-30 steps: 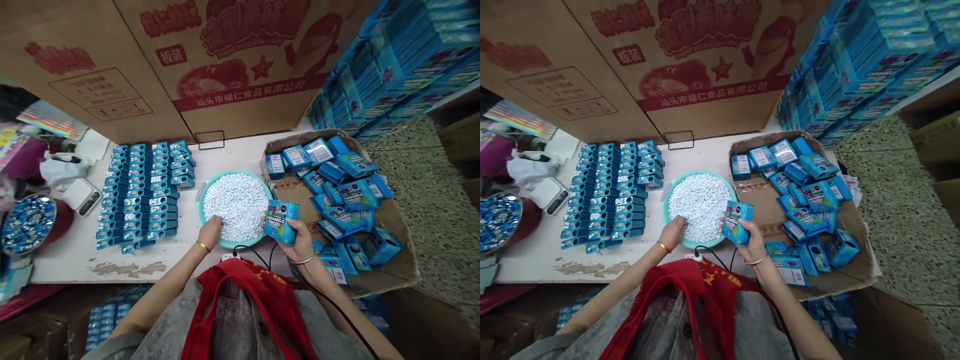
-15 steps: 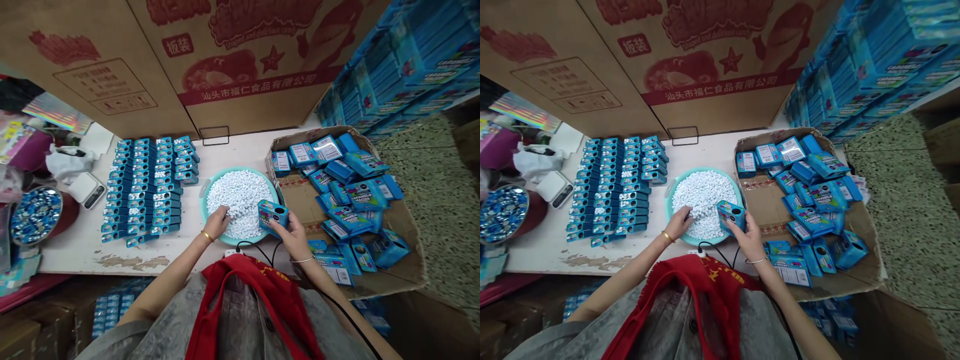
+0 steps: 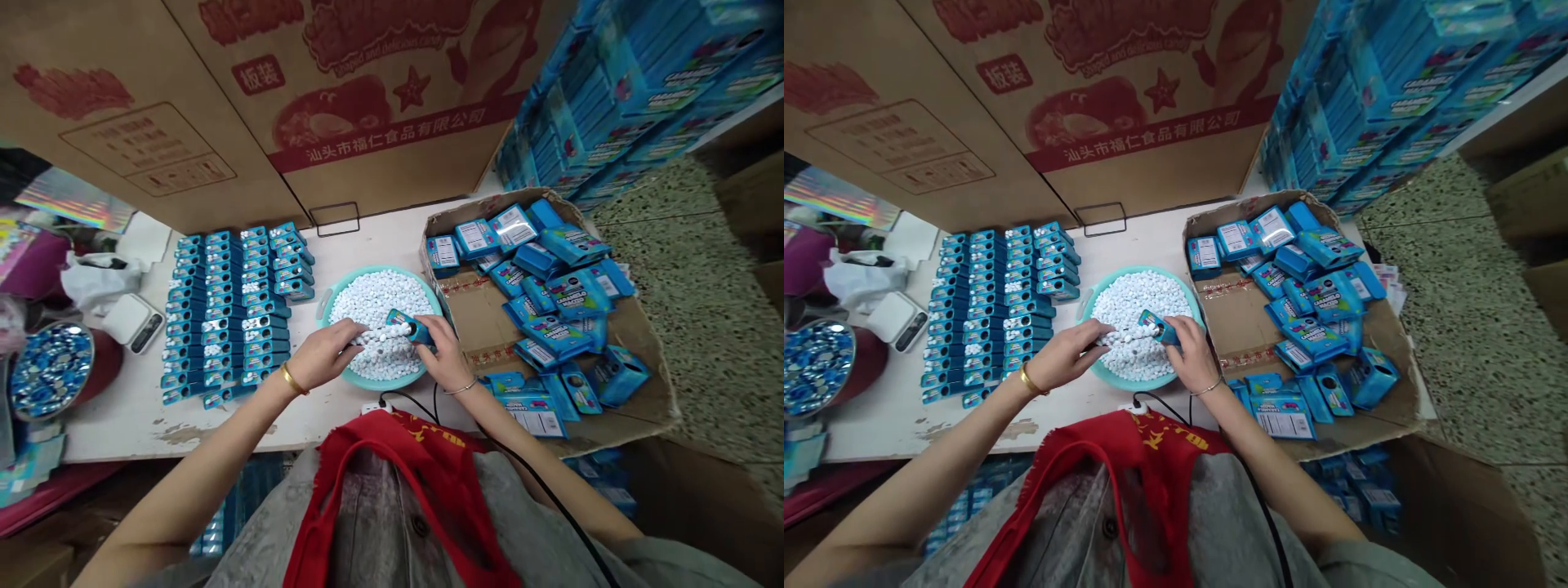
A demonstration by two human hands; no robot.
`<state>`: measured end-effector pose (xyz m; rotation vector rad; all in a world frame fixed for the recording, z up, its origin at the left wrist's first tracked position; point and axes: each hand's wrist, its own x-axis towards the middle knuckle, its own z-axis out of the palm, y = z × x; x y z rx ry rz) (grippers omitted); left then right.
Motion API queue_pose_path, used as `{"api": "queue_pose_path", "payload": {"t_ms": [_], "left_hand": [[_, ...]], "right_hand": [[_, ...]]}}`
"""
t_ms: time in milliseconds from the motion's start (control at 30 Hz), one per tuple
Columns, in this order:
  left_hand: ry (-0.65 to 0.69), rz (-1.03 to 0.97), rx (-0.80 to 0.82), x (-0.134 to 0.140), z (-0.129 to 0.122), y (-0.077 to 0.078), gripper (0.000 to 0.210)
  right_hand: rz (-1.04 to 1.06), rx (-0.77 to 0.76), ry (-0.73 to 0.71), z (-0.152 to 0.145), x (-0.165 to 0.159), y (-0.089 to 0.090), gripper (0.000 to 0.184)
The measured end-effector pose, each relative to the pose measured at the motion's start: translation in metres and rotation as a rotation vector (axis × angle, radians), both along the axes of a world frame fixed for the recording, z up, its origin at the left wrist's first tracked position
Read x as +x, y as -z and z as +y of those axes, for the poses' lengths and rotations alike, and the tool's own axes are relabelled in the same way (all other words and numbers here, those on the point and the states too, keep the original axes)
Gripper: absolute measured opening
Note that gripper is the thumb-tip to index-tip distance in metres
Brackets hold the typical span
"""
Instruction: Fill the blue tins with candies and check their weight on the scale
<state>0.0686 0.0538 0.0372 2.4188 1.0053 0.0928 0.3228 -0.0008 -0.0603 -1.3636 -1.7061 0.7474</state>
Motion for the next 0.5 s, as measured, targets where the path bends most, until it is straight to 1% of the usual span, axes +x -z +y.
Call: {"api": "queue_pose_path", "payload": {"t_ms": [167,300,400,467,500], "left_hand": [[0.092,0.341,0.017,0.024,0.011,-0.034,0.026],[0.134,0.527,0.056,0.048,0.012,-0.061,0.032],[0.142,0.541,0.083,0.060,0.009,-0.075,0.030],[0.114,0.476,0.092,0.057,0.008,-0.076,0.027],[0.082,0.436,0.093,0.051,0.009,-0.073,0.025]], "right_hand": [[-0.055,0.039,-0.035,-0.001,-0.004,0.002,0.047],[-0.081,0.050,-0.040,-0.002,-0.006,0.004,0.047],[-0.079,0.054,-0.025,-0.003,-0.008,0.004,0.046],[-0.072,0.041,-0.014,-0.003,-0.008,0.004,0.045],[-0.066,0.031,-0.008,-0.003,-0.008,0.005,0.045]]}}
